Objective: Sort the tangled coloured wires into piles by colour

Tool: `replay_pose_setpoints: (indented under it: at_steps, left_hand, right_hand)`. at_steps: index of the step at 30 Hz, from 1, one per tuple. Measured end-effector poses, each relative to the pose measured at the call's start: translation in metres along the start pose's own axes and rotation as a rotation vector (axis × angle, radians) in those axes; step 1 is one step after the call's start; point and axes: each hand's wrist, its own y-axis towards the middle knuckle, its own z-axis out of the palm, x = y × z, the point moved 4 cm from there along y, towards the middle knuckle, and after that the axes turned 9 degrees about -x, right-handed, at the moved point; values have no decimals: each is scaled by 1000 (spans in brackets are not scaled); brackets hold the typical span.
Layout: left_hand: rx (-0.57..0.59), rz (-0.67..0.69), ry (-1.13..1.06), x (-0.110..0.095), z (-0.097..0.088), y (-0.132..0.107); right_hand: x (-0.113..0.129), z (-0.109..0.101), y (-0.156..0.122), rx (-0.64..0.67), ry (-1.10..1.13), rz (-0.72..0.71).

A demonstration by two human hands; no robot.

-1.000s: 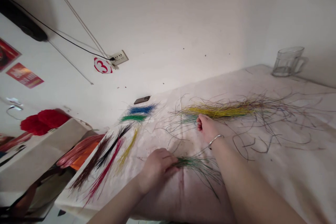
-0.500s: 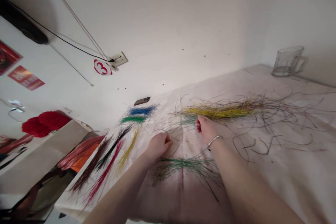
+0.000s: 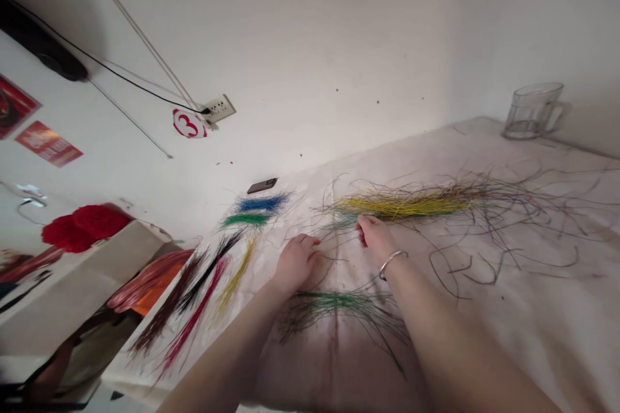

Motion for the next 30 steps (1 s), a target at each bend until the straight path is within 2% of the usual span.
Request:
replay_pose_setpoints:
  at_steps: [4,10,12,16,19,23,26,30]
  left_hand:
    - [45,-7,11,-13,9,15]
    - [164,-25,32,-15,19,33]
    - [135,-9,35,-16,14,33]
    - [-13,12,40,-21,-5,24]
    - [-81,37,37,-30,-15,17]
    - [-80,92,11,-40,-16,10]
    - [-72,98,-3,-39,-14,7]
    - [-68,85,-1,-31,-21,-1]
  right_hand:
    - [0,0,-2,6,-17,-18]
    - [-2,-1,0,13,-12,-22]
    - [-1,-1,0,16,-15,-6]
    - [1,2,-5,74,-31,39]
    - [1,11,-14,201,-44,37]
    - [0,21,-24,354,-74,12]
    - [2,22,-24,331,-75,-33]
    - [7,13,-18,202,-21,-70]
